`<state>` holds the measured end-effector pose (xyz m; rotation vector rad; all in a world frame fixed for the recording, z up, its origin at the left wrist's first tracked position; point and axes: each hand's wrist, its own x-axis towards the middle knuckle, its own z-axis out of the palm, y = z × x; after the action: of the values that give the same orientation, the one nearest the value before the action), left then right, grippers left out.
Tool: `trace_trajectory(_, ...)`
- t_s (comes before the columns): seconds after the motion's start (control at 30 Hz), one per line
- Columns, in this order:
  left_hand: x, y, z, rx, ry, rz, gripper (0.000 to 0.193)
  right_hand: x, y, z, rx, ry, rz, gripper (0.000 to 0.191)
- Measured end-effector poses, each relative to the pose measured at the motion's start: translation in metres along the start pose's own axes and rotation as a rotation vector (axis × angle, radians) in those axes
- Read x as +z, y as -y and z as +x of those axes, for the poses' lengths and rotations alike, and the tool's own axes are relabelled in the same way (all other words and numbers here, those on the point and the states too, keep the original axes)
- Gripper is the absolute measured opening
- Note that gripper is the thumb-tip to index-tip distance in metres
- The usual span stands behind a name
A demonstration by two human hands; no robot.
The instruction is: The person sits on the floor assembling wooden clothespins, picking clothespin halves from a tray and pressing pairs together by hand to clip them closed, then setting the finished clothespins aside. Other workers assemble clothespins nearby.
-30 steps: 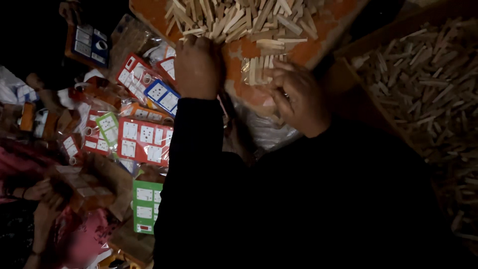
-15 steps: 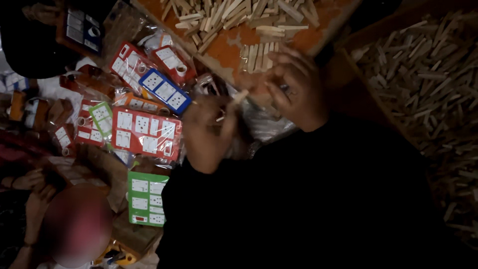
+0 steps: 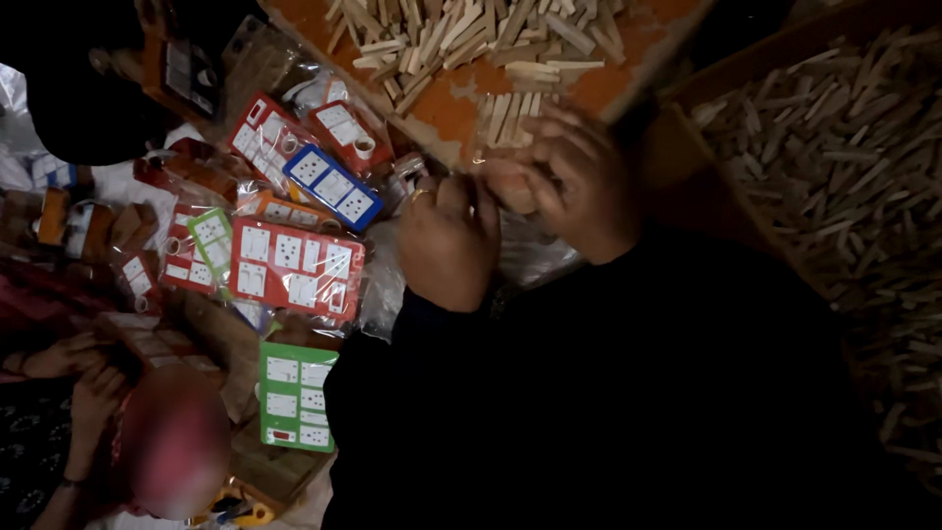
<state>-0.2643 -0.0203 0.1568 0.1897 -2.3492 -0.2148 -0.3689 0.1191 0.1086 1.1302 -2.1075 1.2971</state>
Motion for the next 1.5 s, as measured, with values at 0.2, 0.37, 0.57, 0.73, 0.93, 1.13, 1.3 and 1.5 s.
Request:
trace_trajectory(0.2, 0.007, 0.003, 0.003, -0.033, 0.032, 0.019, 0.017, 0.002, 0.001, -0.001, 0.002, 0.004, 0.014, 0.012)
trace_trajectory(0.37, 0.01, 0.001, 0.007, 0.004, 0.042, -0.024, 0.015, 0.004, 0.0, -0.001, 0.045, 0.023, 0.033, 0.015)
trace_trajectory(0.57, 0.006, 0.003, 0.006, 0.053, 0.036, -0.073, 0.013, 0.005, -0.005, -0.003, 0.051, 0.02, 0.038, 0.01)
trace_trajectory(0.73, 0.009, 0.003, 0.007, 0.039, 0.049, -0.071, 0.013, 0.006, -0.007, -0.002, 0.038, 0.019, 0.009, 0.013)
trace_trajectory(0.93, 0.014, 0.006, 0.008, 0.035, 0.029, -0.091, 0.013, 0.007, -0.009, -0.001, 0.022, 0.027, 0.021, 0.012)
trace_trajectory(1.13, 0.014, 0.008, 0.006, 0.064, -0.014, -0.144, 0.015, 0.007, -0.009, 0.0, 0.044, 0.017, 0.05, 0.011)
trace_trajectory(1.3, 0.02, 0.005, 0.013, 0.063, 0.017, -0.183, 0.012, 0.002, -0.005, 0.001, 0.051, 0.039, 0.046, 0.014)
trace_trajectory(1.5, 0.015, 0.017, 0.011, 0.107, 0.077, -0.395, 0.013, -0.002, -0.002, 0.002, 0.069, 0.052, 0.09, 0.014)
